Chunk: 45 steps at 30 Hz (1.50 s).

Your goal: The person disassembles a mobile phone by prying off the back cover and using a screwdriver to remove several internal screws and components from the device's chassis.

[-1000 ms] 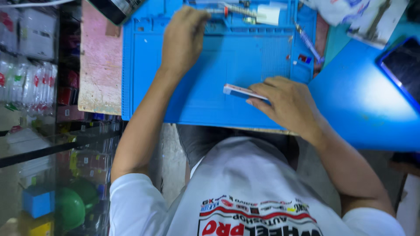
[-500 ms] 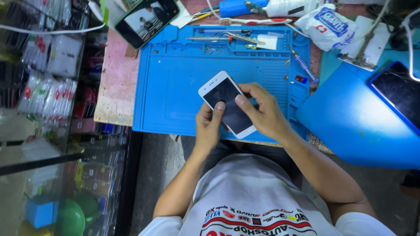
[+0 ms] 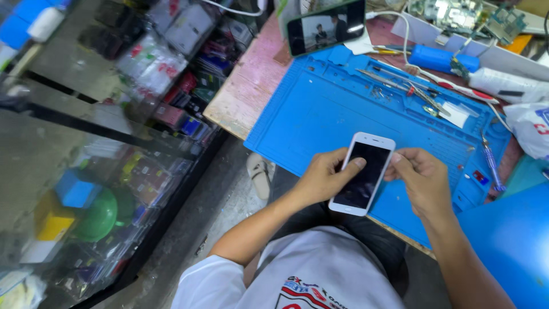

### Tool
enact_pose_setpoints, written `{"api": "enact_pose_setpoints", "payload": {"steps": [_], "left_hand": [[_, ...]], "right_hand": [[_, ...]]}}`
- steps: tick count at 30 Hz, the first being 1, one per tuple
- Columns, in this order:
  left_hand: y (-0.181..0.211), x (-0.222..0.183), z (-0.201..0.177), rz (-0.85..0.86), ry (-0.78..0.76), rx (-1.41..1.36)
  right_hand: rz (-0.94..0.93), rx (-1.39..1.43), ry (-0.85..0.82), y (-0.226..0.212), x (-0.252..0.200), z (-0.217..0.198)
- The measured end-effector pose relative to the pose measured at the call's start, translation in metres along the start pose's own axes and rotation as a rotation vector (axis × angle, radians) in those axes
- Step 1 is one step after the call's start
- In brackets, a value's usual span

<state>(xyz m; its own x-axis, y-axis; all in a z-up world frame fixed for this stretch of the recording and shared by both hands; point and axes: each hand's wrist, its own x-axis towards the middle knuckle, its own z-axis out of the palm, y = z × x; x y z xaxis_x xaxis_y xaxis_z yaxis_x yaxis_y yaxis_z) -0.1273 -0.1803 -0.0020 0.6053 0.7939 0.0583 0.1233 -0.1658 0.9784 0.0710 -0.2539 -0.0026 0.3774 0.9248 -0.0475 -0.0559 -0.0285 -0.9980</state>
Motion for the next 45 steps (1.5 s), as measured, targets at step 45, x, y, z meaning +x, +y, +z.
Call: {"api": "enact_pose_setpoints", "payload": {"steps": [45], "left_hand": [[-0.005,0.021,0.033,-0.127,-0.221,-0.758]], "right_hand": [[-0.152,-0.224,-0.18,-0.036,-0.063,-0.019]]}}
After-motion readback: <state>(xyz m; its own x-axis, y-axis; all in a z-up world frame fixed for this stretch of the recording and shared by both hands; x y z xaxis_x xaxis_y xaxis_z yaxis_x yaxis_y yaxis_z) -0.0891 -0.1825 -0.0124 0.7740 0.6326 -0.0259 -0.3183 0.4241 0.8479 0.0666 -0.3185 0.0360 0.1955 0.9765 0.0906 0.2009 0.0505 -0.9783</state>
